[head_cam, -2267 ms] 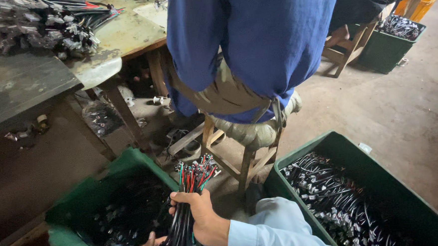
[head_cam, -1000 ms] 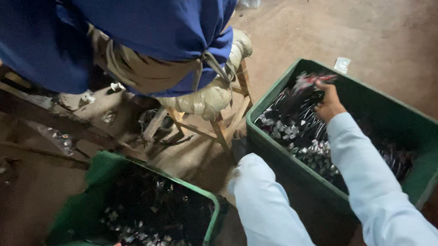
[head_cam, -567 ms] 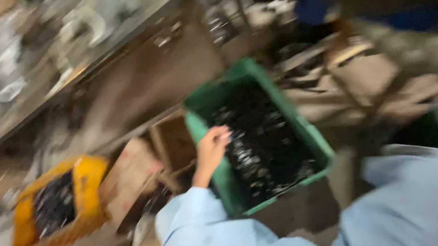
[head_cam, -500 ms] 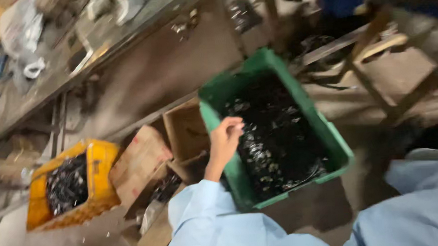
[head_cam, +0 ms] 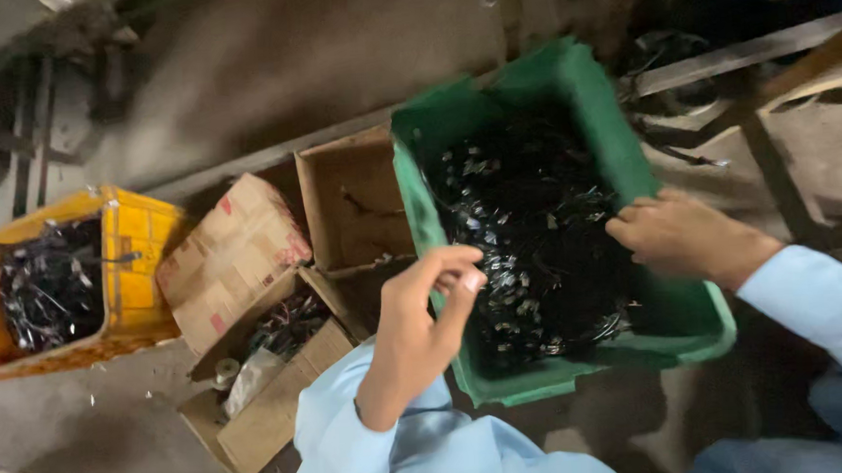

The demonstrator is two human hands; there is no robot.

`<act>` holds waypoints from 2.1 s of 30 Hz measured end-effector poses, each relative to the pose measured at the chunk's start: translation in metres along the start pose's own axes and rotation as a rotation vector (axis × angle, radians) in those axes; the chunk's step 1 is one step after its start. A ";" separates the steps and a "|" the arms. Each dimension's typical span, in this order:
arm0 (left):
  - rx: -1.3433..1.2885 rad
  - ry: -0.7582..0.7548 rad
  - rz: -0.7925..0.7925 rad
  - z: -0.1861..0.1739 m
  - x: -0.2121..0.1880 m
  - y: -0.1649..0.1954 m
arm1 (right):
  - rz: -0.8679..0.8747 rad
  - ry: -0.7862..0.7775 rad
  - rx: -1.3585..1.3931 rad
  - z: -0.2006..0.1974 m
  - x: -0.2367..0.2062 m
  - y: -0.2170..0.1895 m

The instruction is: The person sits on the floor and gathers wire harnesses with colored wires and white connectors from a green bin, aligning and bundling them in their hands. They transfer bundles between bins and reach back into the bin to collect more harnesses, repeating the gathering process.

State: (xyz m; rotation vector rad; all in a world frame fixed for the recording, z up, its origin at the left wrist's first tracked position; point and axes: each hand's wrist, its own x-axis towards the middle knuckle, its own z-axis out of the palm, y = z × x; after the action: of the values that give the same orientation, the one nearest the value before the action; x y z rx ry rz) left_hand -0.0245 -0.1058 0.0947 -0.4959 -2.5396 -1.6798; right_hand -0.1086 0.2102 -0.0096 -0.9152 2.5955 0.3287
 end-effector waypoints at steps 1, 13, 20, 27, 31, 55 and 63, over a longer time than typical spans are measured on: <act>0.005 -0.012 -0.016 -0.006 0.002 -0.003 | -0.006 -0.062 0.038 0.016 0.028 -0.003; 0.118 -0.202 -0.046 -0.045 0.014 -0.081 | 0.103 0.026 0.365 0.126 0.241 -0.067; 0.186 -0.226 0.053 -0.047 0.001 -0.110 | 0.146 0.013 0.351 0.150 0.269 -0.077; 0.211 -0.209 0.109 -0.059 -0.012 -0.093 | 0.059 0.330 0.658 0.139 0.248 -0.061; 0.167 -0.195 0.108 -0.067 -0.013 -0.085 | -0.053 0.478 0.793 0.112 0.228 -0.047; 0.284 -0.258 0.113 -0.043 -0.020 -0.114 | 0.201 0.479 0.500 0.146 0.236 0.007; 0.325 -0.290 0.149 -0.035 -0.016 -0.123 | -0.143 -0.143 0.204 0.167 0.246 -0.044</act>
State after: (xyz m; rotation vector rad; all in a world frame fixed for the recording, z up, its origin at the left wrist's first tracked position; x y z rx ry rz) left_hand -0.0505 -0.1852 -0.0036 -0.9282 -2.8125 -1.1884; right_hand -0.2138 0.0955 -0.2666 -0.9610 2.3663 0.0847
